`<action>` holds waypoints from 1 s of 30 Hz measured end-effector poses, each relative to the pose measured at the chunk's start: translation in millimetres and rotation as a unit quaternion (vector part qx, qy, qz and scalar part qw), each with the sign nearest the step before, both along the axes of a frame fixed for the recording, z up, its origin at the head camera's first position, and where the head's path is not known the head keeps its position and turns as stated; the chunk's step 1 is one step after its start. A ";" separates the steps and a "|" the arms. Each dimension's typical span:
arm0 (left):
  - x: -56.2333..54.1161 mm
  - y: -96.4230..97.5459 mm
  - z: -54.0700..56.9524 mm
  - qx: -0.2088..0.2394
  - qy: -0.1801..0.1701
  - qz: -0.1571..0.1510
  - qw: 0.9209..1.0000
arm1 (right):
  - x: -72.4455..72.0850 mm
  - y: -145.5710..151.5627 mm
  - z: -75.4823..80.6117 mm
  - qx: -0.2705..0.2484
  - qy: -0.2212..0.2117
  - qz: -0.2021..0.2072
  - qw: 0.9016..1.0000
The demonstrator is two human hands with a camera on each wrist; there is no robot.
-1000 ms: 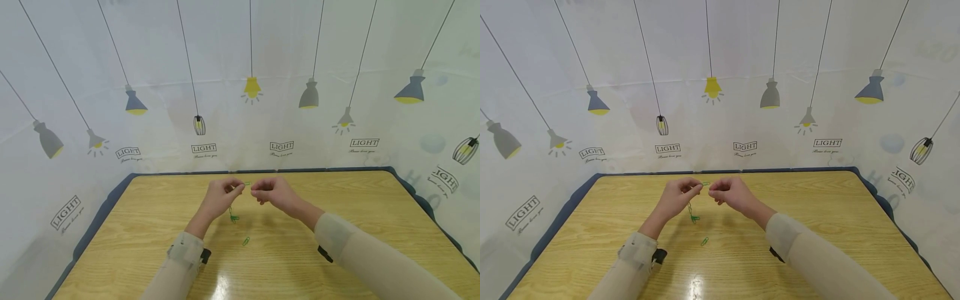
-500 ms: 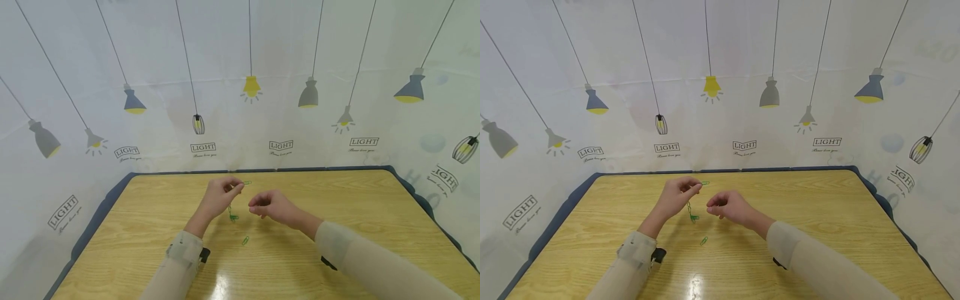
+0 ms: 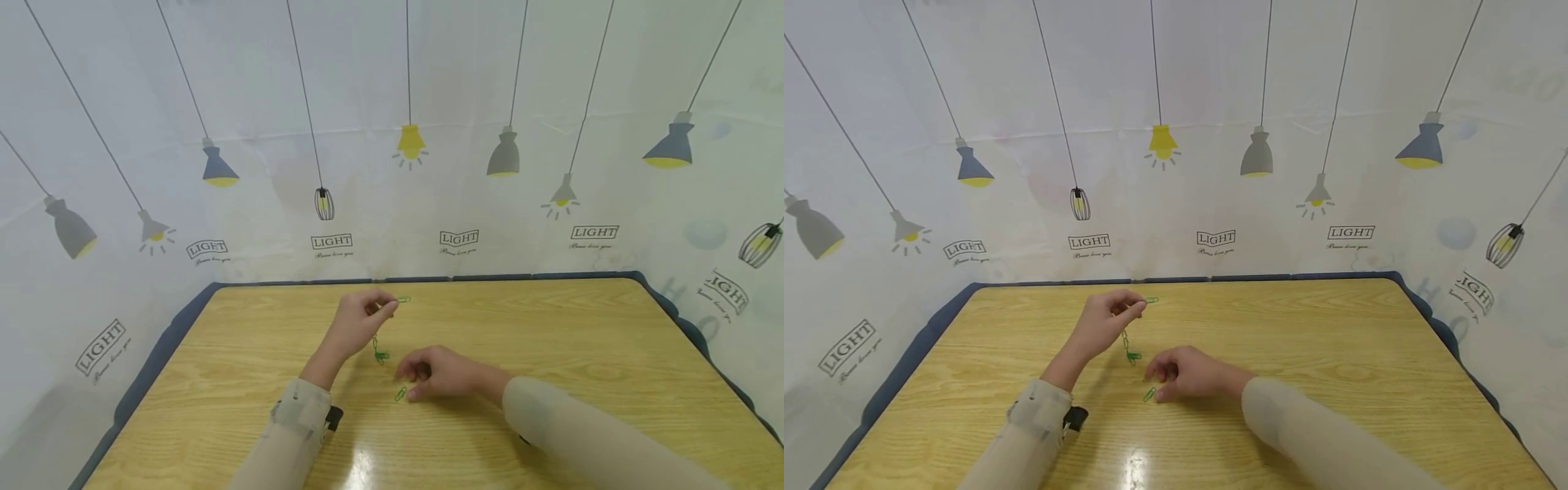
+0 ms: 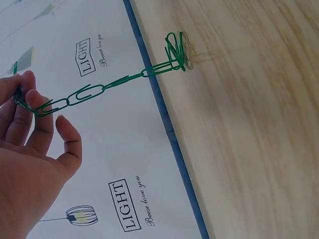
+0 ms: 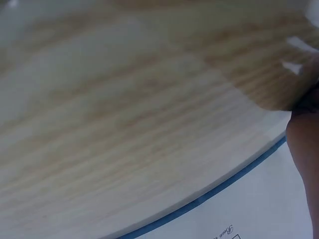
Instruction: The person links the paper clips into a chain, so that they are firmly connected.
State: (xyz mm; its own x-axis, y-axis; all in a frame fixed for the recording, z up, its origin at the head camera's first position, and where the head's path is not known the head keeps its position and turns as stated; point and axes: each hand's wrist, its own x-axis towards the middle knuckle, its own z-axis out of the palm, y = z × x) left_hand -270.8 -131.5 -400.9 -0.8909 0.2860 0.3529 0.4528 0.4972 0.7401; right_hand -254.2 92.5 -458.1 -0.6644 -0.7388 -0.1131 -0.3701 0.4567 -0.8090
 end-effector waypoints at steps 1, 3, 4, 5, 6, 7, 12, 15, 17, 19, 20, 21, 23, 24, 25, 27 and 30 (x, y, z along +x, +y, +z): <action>-0.1 0.1 -0.1 0.000 0.000 0.000 1.000 | -1.1 0.5 -1.1 0.002 0.004 0.008 1.000; -0.4 0.2 -0.7 -0.001 0.000 0.001 1.000 | -2.5 0.9 -2.2 0.006 0.006 0.015 1.000; -0.5 0.2 -1.0 -0.001 -0.002 0.001 1.000 | -2.9 0.9 -2.1 0.010 0.006 0.018 1.000; -0.6 0.1 -1.3 -0.001 -0.003 0.001 1.000 | -3.1 0.8 -1.8 0.012 0.006 0.022 1.000; -0.6 0.2 -1.6 -0.001 -0.005 0.002 1.000 | -3.2 0.8 -1.6 0.014 0.007 0.026 1.000; -0.7 0.2 -1.8 -0.001 -0.008 0.000 1.000 | -3.2 0.8 -1.6 0.016 0.008 0.028 0.999; -0.8 1.0 -2.6 -0.004 -0.013 -0.005 1.000 | -2.7 0.2 -1.8 0.031 0.017 0.031 0.999; -0.4 0.5 -2.2 -0.006 -0.013 -0.001 1.000 | -3.0 -1.3 -2.4 0.035 0.019 0.029 0.999; -0.3 0.6 -1.6 -0.008 -0.013 0.001 1.000 | -3.4 -2.1 -2.8 0.036 0.015 0.026 0.999; -0.3 1.4 -1.4 -0.008 -0.016 0.001 1.000 | -3.4 -2.4 -2.6 0.035 0.010 0.024 0.999; -0.3 2.0 -1.3 -0.008 -0.018 0.000 1.000 | -3.2 -2.3 -2.2 0.035 0.009 0.023 0.999; -0.5 2.5 -1.6 -0.008 -0.020 0.001 1.000 | -3.0 -2.1 -1.7 0.034 0.007 0.022 0.999; -0.8 3.6 -2.3 -0.008 -0.022 0.001 1.000 | -2.3 -1.5 -0.5 0.034 0.005 0.022 0.999; -1.0 3.9 -2.5 -0.009 -0.023 0.001 1.000 | -1.9 -1.5 0.2 0.034 0.007 0.022 0.999; -1.1 4.0 -2.7 -0.009 -0.024 0.000 1.000 | -1.6 -1.5 0.7 0.034 0.008 0.022 0.999; -1.8 4.2 -3.0 -0.010 -0.024 -0.002 1.000 | -1.3 -1.6 1.1 0.032 0.008 0.020 0.999; -2.7 4.5 -3.0 -0.011 -0.025 -0.004 1.000 | -1.0 -1.8 0.7 0.029 0.007 0.016 0.999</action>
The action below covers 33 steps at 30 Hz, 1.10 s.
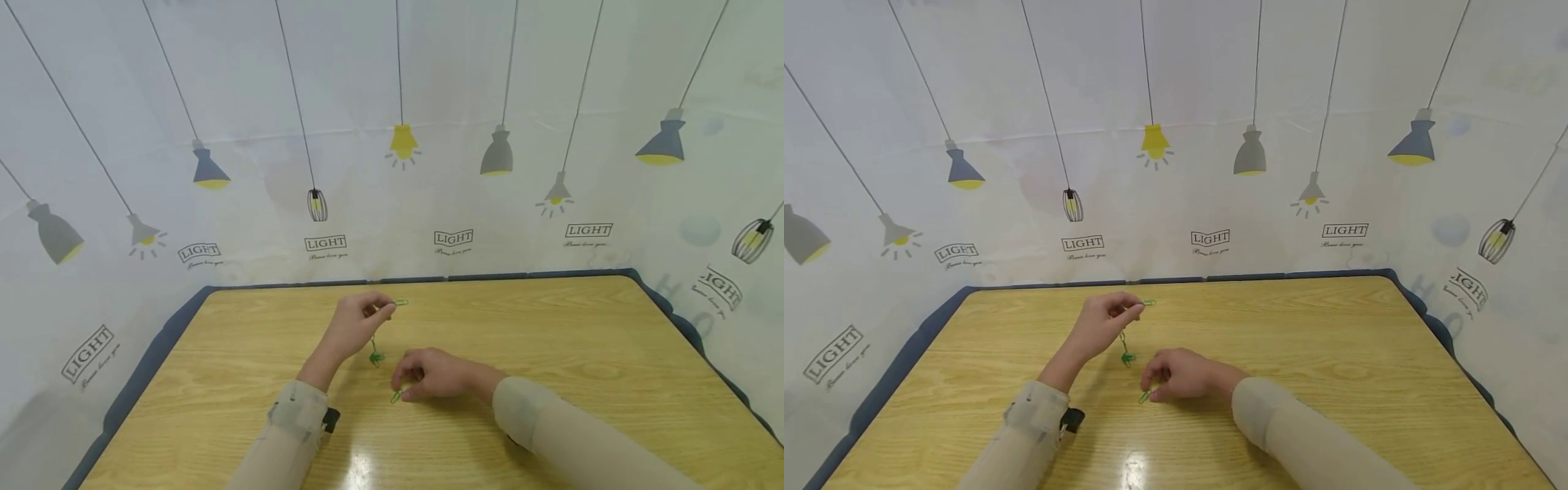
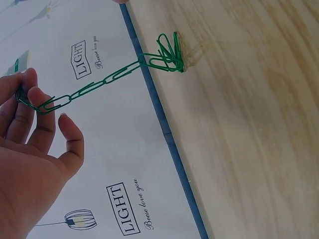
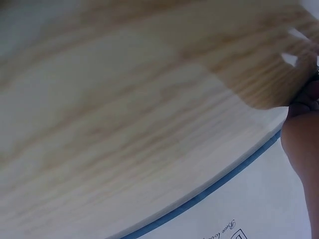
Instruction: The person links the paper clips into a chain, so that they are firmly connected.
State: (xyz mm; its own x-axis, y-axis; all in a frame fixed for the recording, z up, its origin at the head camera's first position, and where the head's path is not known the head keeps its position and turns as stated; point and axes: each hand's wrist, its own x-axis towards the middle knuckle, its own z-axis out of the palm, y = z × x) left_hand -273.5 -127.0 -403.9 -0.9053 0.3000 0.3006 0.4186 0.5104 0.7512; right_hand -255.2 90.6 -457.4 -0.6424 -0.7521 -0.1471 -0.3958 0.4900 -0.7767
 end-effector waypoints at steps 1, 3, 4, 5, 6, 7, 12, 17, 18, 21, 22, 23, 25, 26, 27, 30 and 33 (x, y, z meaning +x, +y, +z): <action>0.0 -0.1 0.5 0.000 0.000 0.000 1.000 | 0.2 -0.3 0.1 -0.001 0.000 -0.001 1.000; 0.1 -0.2 1.8 -0.001 0.000 0.000 1.000 | 0.7 -0.6 -0.1 -0.003 0.000 -0.002 1.000; 0.3 -0.4 2.5 -0.002 0.001 0.001 1.000 | 1.0 -0.8 -0.3 -0.003 0.001 -0.002 1.000; 0.4 -0.6 3.1 -0.003 0.001 0.001 1.000 | 1.1 -1.0 -0.8 -0.003 0.003 -0.001 1.000; 0.5 -0.8 3.7 -0.004 0.002 0.001 1.000 | 1.4 -1.2 -1.0 -0.003 0.004 0.001 1.000; 0.5 -1.0 4.1 -0.005 0.003 0.001 1.000 | 1.5 -1.2 -1.1 -0.003 0.004 0.003 1.000; 0.8 -1.7 6.4 -0.009 0.006 0.003 1.000 | 1.9 -2.0 0.0 -0.004 0.007 0.007 1.000; 1.0 -2.4 8.2 -0.011 0.005 0.000 1.000 | 2.3 -3.3 1.6 0.001 0.005 0.003 1.000; 1.3 -2.5 8.7 -0.011 0.004 0.000 1.000 | 2.4 -3.5 1.7 0.003 0.003 0.001 1.000; 2.6 -2.5 10.3 -0.013 0.002 0.003 1.000 | 2.4 -3.4 1.8 0.006 -0.002 -0.006 1.000; 2.7 -2.7 10.3 -0.012 0.001 0.004 1.000 | 2.2 -3.3 1.9 0.006 -0.009 -0.009 1.000; 3.0 -3.0 10.3 -0.012 -0.001 0.006 1.000 | 1.6 -3.0 2.5 0.005 -0.015 -0.011 1.000; 3.7 -3.6 10.0 -0.012 -0.005 0.009 1.000 | -0.4 -1.6 4.3 0.004 -0.033 -0.020 0.999; 3.3 -3.9 9.2 -0.012 -0.005 0.009 1.000 | -2.3 -0.8 5.4 0.000 -0.045 -0.028 0.999; 3.2 -4.1 9.0 -0.012 -0.005 0.009 1.000 | -4.8 0.5 6.4 -0.008 -0.058 -0.038 0.998; 3.5 -3.7 9.6 -0.015 -0.003 0.008 1.000 | -15.1 6.0 11.1 -0.034 -0.088 -0.085 0.992; 3.7 -2.8 11.5 -0.016 0.000 0.006 1.000 | -25.7 14.2 19.4 -0.081 -0.105 -0.144 0.981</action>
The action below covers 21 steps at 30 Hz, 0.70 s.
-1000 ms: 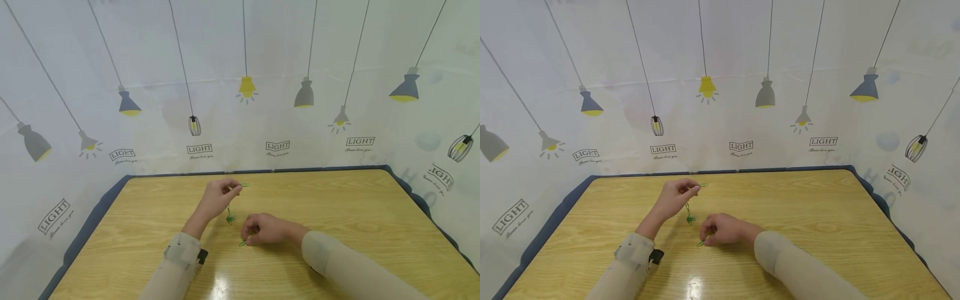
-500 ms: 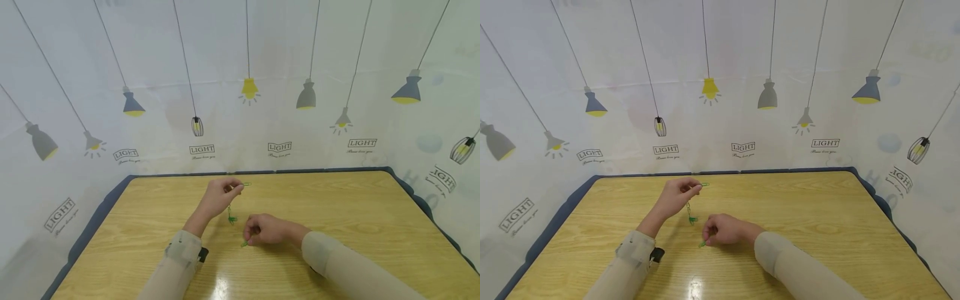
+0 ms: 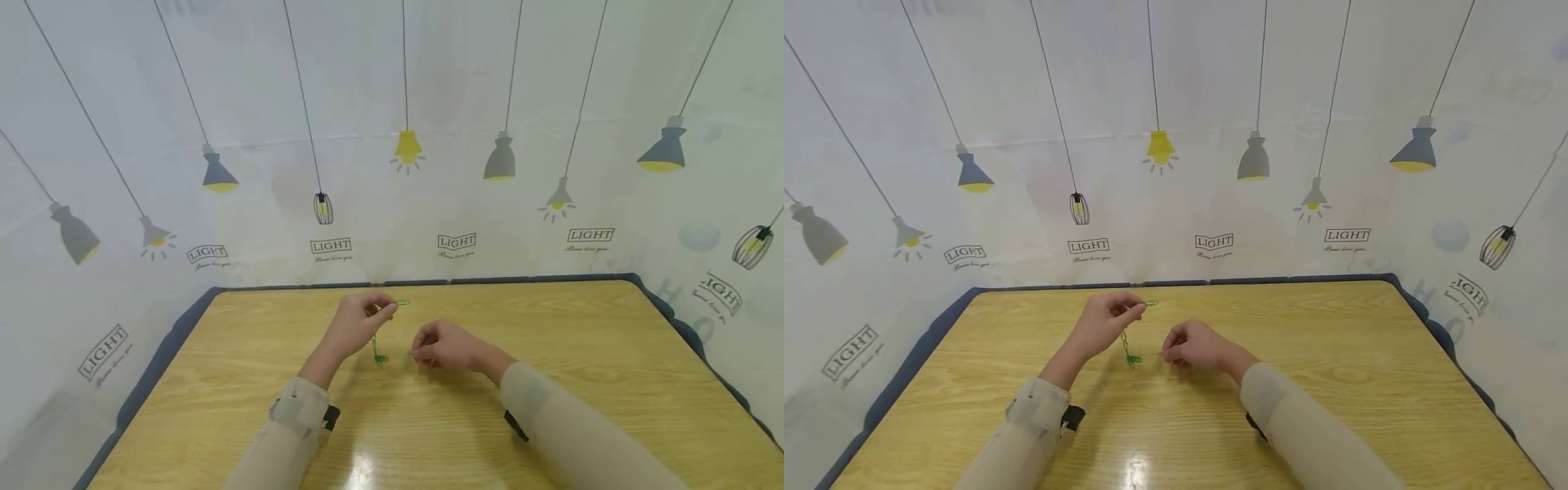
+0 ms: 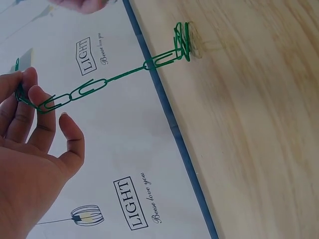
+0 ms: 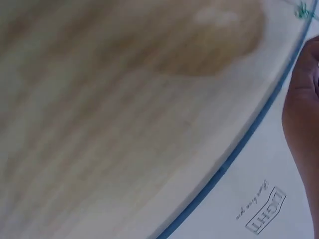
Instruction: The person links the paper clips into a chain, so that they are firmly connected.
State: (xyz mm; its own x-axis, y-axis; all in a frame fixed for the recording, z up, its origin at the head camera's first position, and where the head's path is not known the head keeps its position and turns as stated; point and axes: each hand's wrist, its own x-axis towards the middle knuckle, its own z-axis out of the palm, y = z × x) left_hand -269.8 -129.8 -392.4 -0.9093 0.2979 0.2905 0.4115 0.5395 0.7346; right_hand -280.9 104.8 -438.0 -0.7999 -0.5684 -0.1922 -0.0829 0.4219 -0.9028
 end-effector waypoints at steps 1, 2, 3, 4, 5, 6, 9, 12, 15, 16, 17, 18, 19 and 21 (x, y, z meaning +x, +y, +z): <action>0.0 0.2 0.1 -0.001 -0.001 0.000 1.000 | -3.1 3.0 3.5 -0.017 -0.003 -0.024 1.000; 0.0 0.4 0.4 0.000 -0.002 -0.002 1.000 | -6.2 6.2 7.1 -0.038 -0.005 -0.046 0.998; -0.2 0.5 0.5 0.000 -0.003 -0.003 1.000 | -9.0 9.2 11.4 -0.061 -0.007 -0.067 0.996; -0.3 0.7 0.7 0.000 -0.003 -0.003 1.000 | -11.6 12.0 16.2 -0.085 -0.009 -0.086 0.993; -0.1 0.9 1.1 0.001 -0.003 -0.005 1.000 | -14.2 14.5 20.8 -0.106 -0.007 -0.103 0.989; 0.0 0.9 1.3 0.001 -0.004 -0.005 1.000 | -16.6 16.7 25.6 -0.123 -0.004 -0.115 0.986; 0.3 0.5 1.3 0.003 -0.005 -0.003 1.000 | -21.3 19.9 41.2 -0.163 0.008 -0.133 0.978; 0.2 0.2 0.9 0.007 -0.005 -0.004 1.000 | -23.5 20.1 54.4 -0.183 0.027 -0.130 0.974; -0.5 0.0 -0.1 0.012 -0.004 -0.009 1.000 | -24.2 17.8 63.7 -0.195 0.031 -0.127 0.972; -0.8 -0.1 -0.4 0.013 -0.003 -0.011 1.000 | -23.8 16.8 66.0 -0.196 0.031 -0.125 0.972; -1.1 -0.1 -0.9 0.013 -0.001 -0.012 1.000 | -23.2 15.6 68.0 -0.197 0.031 -0.123 0.972; -1.4 -0.1 -1.2 0.013 0.002 -0.013 1.000 | -22.2 14.1 69.7 -0.199 0.028 -0.122 0.972; -1.7 -0.1 -1.5 0.013 0.006 -0.014 1.000 | -21.3 12.6 70.8 -0.200 0.025 -0.120 0.972; -1.9 -0.2 -1.7 0.011 0.015 -0.014 1.000 | -18.3 8.8 72.8 -0.202 0.022 -0.115 0.972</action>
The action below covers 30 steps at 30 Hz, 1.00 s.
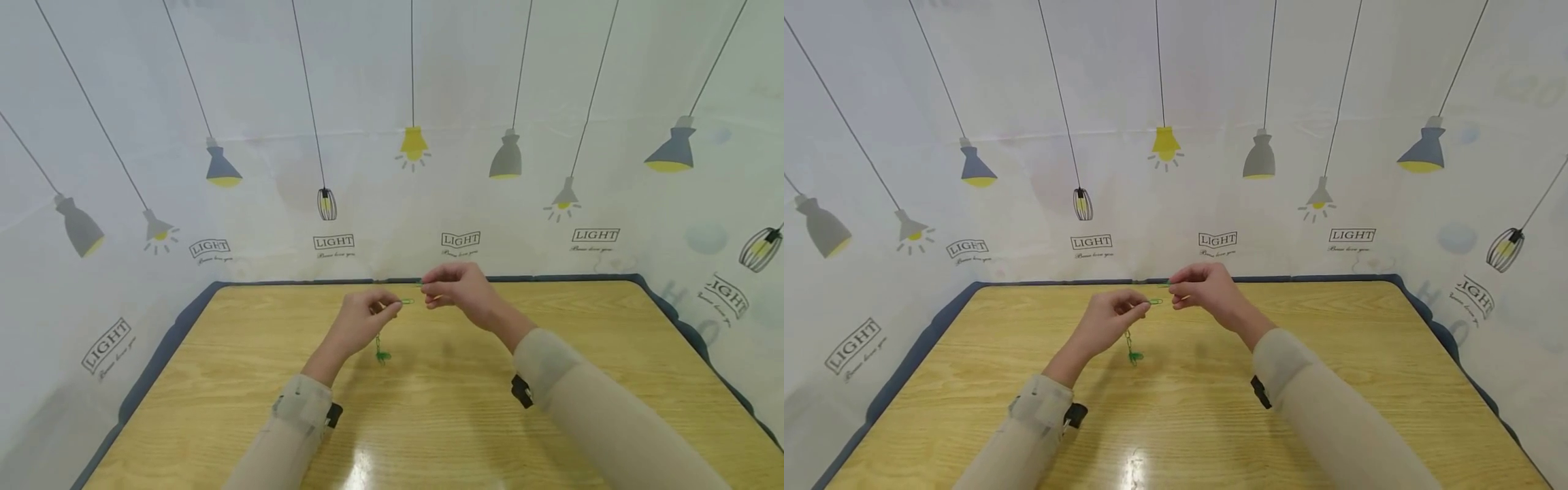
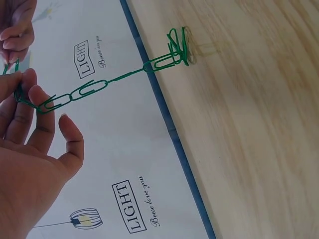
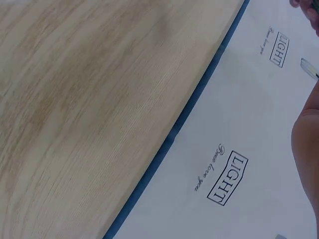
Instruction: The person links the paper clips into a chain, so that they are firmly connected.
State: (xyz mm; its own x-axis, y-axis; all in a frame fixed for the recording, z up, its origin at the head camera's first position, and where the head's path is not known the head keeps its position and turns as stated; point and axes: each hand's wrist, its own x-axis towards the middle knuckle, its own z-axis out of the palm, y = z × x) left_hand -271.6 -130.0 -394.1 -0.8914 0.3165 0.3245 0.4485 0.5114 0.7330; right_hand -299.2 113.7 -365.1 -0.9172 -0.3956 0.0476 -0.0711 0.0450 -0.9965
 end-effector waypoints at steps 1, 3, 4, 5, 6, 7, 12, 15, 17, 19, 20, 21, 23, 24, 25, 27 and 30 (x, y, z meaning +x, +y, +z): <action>0.0 0.4 0.2 -0.002 0.005 0.001 1.000 | 1.5 -1.6 0.5 -0.002 -0.001 0.003 1.000; 0.1 1.0 0.7 -0.005 0.015 0.002 1.000 | 3.6 -4.9 0.5 -0.004 -0.007 0.009 1.000; 0.3 1.3 0.9 -0.008 0.020 0.004 1.000 | 4.2 -6.4 0.2 -0.005 -0.011 0.011 1.000; 0.6 1.4 0.9 -0.010 0.025 0.005 1.000 | 5.0 -8.0 -0.2 -0.006 -0.016 0.012 1.000; 0.6 1.6 0.6 -0.014 0.031 0.006 0.999 | 5.3 -9.4 -0.9 -0.008 -0.021 0.014 1.000; 0.8 1.7 0.5 -0.016 0.035 0.007 0.999 | 5.4 -10.6 -1.6 -0.008 -0.025 0.014 1.000; 0.5 2.1 -2.0 -0.021 0.060 0.008 0.998 | 8.7 -15.9 -2.2 -0.005 -0.040 0.002 0.999; 1.8 2.3 -1.6 -0.021 0.073 0.005 0.997 | 10.4 -18.4 -1.5 0.001 -0.046 -0.010 0.999; 2.8 2.8 -1.1 -0.021 0.079 0.004 0.997 | 11.3 -19.3 -0.7 0.004 -0.049 -0.019 0.999; 3.6 3.4 -0.6 -0.020 0.080 0.004 0.997 | 11.3 -19.8 -0.7 0.006 -0.053 -0.026 0.998; 3.8 3.6 -0.5 -0.020 0.080 0.005 0.997 | 11.1 -20.0 -0.8 0.006 -0.054 -0.029 0.998; 4.0 3.8 -0.6 -0.019 0.081 0.005 0.997 | 11.0 -20.2 -1.1 0.006 -0.056 -0.033 0.998; 4.3 4.0 -0.7 -0.018 0.081 0.005 0.997 | 10.8 -20.6 -1.4 0.004 -0.061 -0.042 0.997; 4.6 4.1 -0.7 -0.016 0.083 0.005 0.996 | 10.4 -20.2 -1.8 0.004 -0.062 -0.045 0.997; 4.5 4.1 -1.0 -0.015 0.084 0.004 0.996 | 10.1 -19.9 -2.3 0.003 -0.064 -0.049 0.997; 4.3 4.2 -1.5 -0.013 0.087 0.002 0.996 | 9.3 -18.5 -3.4 0.003 -0.067 -0.055 0.996; 3.7 4.2 -2.5 -0.013 0.089 0.003 0.996 | 7.8 -14.8 -5.7 0.007 -0.070 -0.060 0.996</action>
State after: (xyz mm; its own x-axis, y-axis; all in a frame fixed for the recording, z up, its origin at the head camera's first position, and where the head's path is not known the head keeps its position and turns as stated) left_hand -268.0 -125.8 -396.7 -0.8229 0.3215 0.4685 0.5663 0.5325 0.6291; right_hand -291.4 98.8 -370.8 -0.9554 -0.2816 -0.0885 0.0748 0.0590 -0.9955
